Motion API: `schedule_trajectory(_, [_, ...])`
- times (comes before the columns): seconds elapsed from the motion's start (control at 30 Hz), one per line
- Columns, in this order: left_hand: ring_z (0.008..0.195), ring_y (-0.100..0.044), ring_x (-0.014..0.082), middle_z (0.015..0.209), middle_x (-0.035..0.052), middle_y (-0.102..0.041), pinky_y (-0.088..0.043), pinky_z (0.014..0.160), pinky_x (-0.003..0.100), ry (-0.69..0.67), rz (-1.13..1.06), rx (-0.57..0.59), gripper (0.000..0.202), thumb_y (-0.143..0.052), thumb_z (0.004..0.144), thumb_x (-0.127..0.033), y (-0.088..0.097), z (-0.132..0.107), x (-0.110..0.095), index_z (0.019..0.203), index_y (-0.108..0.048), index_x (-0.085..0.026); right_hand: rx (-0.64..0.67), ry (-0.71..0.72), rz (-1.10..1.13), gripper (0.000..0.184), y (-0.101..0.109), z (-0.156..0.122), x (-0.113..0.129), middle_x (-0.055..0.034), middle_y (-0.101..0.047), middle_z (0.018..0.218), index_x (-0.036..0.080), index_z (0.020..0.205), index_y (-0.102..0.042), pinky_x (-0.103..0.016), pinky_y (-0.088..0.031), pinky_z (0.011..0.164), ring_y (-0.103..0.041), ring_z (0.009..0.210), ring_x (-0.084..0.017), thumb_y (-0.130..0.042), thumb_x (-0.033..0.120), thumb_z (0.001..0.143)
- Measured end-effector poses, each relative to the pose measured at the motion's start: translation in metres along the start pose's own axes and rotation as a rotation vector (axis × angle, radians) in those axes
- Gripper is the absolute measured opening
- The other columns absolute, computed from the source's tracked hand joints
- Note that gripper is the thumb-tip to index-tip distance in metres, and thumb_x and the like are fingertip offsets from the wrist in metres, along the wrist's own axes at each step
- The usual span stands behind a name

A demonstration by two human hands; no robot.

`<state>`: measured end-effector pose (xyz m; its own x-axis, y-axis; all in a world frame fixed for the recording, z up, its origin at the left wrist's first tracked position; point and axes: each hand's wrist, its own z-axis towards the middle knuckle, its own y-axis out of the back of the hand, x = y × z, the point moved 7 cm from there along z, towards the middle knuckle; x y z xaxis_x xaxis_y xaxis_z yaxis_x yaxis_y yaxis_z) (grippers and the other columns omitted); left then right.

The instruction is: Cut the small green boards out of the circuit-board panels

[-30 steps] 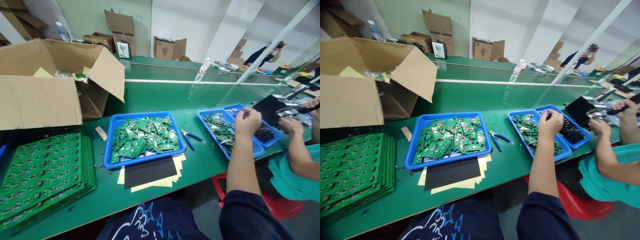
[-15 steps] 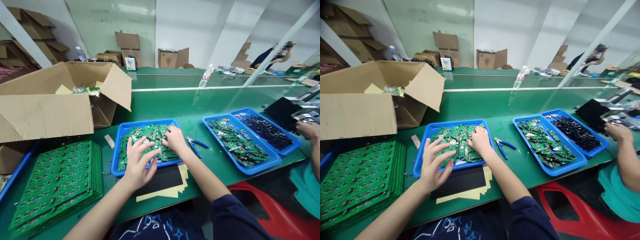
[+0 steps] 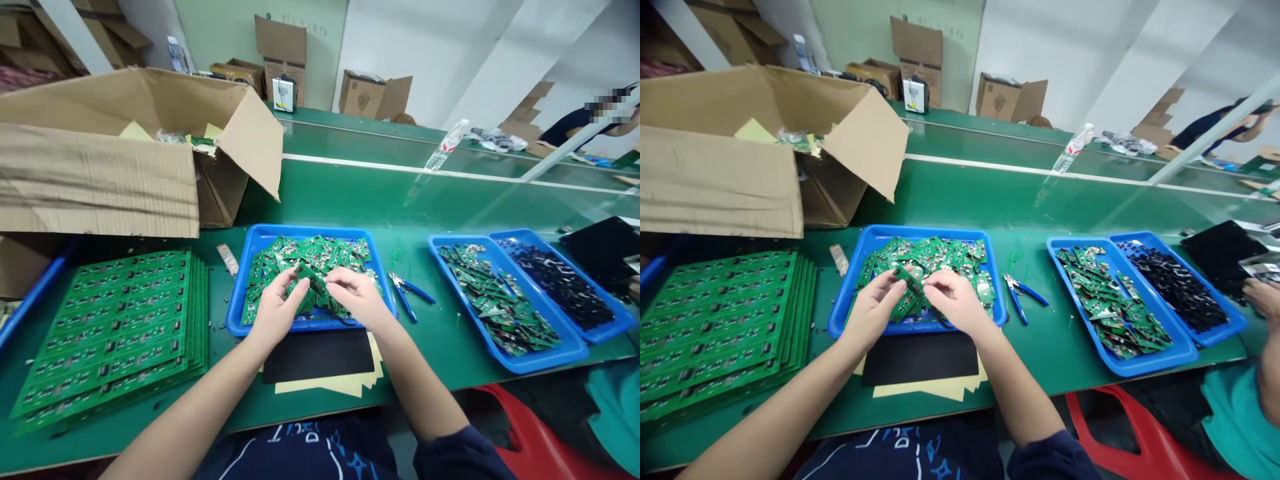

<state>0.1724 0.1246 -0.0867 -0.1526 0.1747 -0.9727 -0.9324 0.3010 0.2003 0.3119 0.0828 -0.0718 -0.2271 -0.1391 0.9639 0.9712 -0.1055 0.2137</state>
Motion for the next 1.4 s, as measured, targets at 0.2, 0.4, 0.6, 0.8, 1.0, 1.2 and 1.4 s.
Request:
schedule_trajectory(0.2, [0.066,-0.053,0.0125,0.066,-0.0013,-0.056,-0.044,0.067,0.026,0.181,-0.281,-0.037,0.024,-0.062,0.071,-0.041,0.006,0.002,0.010,0.069,-0.057,-0.017,-0.052,-0.062,0.187,0.028,-0.001,-0.001,-0.018,-0.0001,-0.059,0.080,0.023,0.101,-0.058,-0.030,-0.051,0.068,-0.060,0.068,-0.013,-0.056,0.038,0.078])
schedule_trajectory(0.4, [0.054,-0.041,0.0095,0.055,-0.0044,-0.046,-0.037,0.054,0.022,0.228,-0.179,0.057,0.023,-0.062,0.070,-0.037,-0.001,0.002,0.010,0.060,-0.057,-0.017,-0.074,-0.165,0.357,0.039,0.005,-0.003,-0.031,0.0013,-0.065,0.073,0.022,0.103,-0.056,-0.035,-0.053,0.071,-0.065,0.064,-0.014,-0.068,0.037,0.069])
schedule_trajectory(0.6, [0.052,-0.039,0.0101,0.054,-0.0033,-0.048,-0.034,0.052,0.024,0.202,-0.099,0.184,0.022,-0.060,0.071,-0.036,-0.009,-0.001,0.001,0.060,-0.060,-0.017,0.043,-0.189,0.373,0.026,-0.008,-0.008,-0.026,-0.0001,-0.066,0.072,0.020,0.086,-0.058,-0.033,-0.053,0.067,-0.064,0.062,-0.014,-0.068,0.038,0.069])
schedule_trajectory(0.8, [0.055,-0.047,0.0121,0.059,-0.0005,-0.058,-0.037,0.054,0.025,0.224,-0.116,0.290,0.022,-0.059,0.071,-0.037,-0.012,-0.005,-0.003,0.065,-0.066,-0.017,0.114,-0.092,0.349,0.028,-0.011,-0.012,-0.016,0.0031,-0.062,0.070,0.024,0.095,-0.045,-0.030,-0.051,0.064,-0.060,0.061,-0.012,-0.061,0.038,0.076])
schedule_trajectory(1.0, [0.056,-0.048,0.0124,0.060,0.0003,-0.059,-0.040,0.055,0.024,0.262,-0.141,0.318,0.024,-0.060,0.069,-0.038,-0.014,-0.006,0.002,0.065,-0.066,-0.016,0.122,-0.103,0.318,0.024,-0.013,-0.012,-0.021,0.0037,-0.060,0.069,0.023,0.096,-0.043,-0.027,-0.049,0.063,-0.061,0.062,-0.011,-0.059,0.029,0.078])
schedule_trajectory(1.2, [0.051,-0.038,0.0085,0.051,-0.0046,-0.045,-0.032,0.050,0.022,0.282,-0.091,0.304,0.024,-0.059,0.071,-0.036,-0.014,-0.008,0.002,0.059,-0.058,-0.015,0.158,-0.134,0.209,0.023,-0.013,-0.012,-0.024,0.0028,-0.058,0.069,0.022,0.099,-0.045,-0.028,-0.048,0.064,-0.060,0.065,-0.012,-0.055,0.021,0.079])
schedule_trajectory(1.4, [0.052,-0.039,0.0084,0.052,-0.0047,-0.047,-0.034,0.052,0.022,0.292,-0.115,0.291,0.022,-0.061,0.068,-0.035,-0.013,-0.006,0.000,0.059,-0.059,-0.015,0.199,-0.014,0.081,0.032,-0.011,-0.015,-0.012,0.0002,-0.058,0.082,0.023,0.110,-0.043,-0.031,-0.050,0.074,-0.061,0.079,-0.013,-0.049,0.014,0.080])
